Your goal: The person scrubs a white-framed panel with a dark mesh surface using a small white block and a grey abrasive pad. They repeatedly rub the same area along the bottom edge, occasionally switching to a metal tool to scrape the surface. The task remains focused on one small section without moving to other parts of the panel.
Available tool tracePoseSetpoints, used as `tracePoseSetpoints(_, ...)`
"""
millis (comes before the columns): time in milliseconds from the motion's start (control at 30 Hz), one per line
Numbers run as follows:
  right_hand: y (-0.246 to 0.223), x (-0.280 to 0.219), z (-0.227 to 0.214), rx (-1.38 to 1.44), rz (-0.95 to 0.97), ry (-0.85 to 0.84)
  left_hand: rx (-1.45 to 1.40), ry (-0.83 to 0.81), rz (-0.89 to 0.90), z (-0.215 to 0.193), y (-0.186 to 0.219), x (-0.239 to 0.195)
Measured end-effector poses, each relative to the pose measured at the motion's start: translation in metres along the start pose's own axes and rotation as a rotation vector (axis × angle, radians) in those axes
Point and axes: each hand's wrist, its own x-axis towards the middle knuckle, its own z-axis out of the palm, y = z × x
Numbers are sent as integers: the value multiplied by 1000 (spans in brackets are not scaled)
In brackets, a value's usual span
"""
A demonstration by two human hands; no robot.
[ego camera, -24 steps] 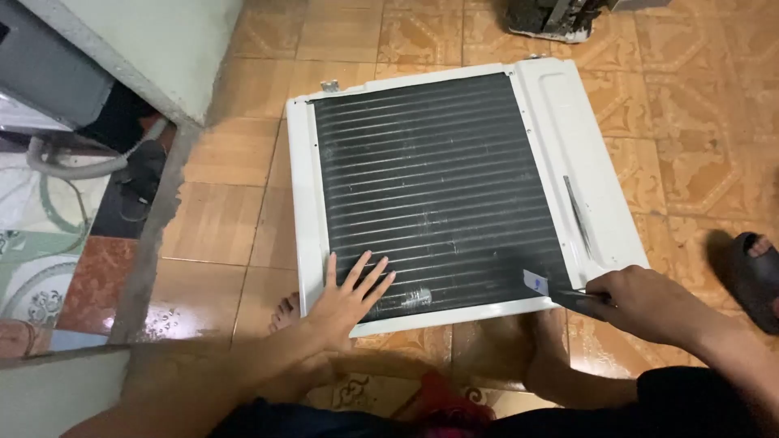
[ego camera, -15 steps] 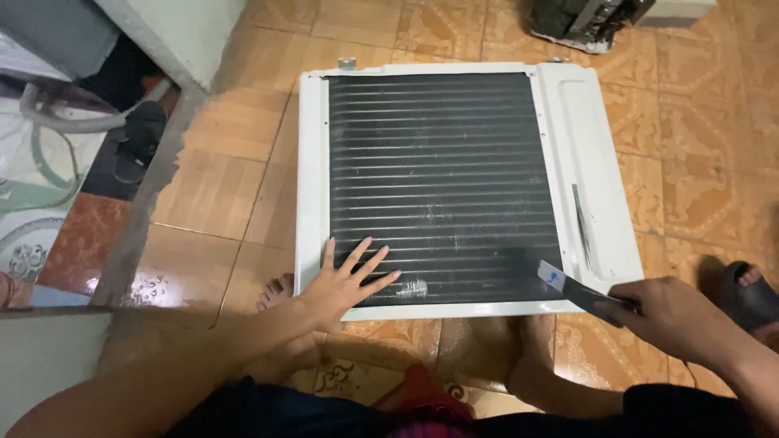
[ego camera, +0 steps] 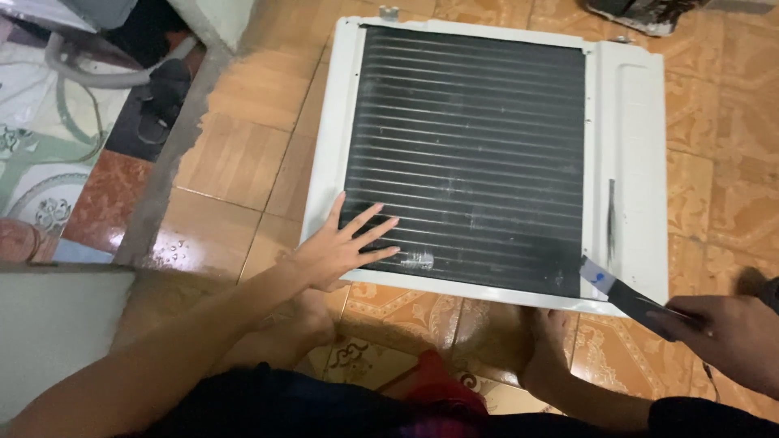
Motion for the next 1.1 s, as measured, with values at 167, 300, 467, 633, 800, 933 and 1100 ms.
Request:
tracePoseSetpoints(167,2,-1,15,161,-44,114,-104,-72,51,-17,-3,-1)
tracePoseSetpoints(300,-1,-4,20,85,-23,64,-140,-69,123,-19,-8,1)
tracePoseSetpoints(467,20,10,53,133,19,75,-118,-51,96,-11,-20,-4)
tracePoseSetpoints(633,49,48,95,589,-71,193,-35,-27,35,-14,-27,-20)
tracePoseSetpoints(800,121,253,211,1200,-239,269,-9,-26,-10,-8,-26,-31)
tracePoseSetpoints(933,-168,51,100,1521,97,80,97,130,-400,10,-18,-38)
tracePoseSetpoints(1100,-261,-14,19,2030,301,-4,-988,-148,-1049,-35,-13,-40)
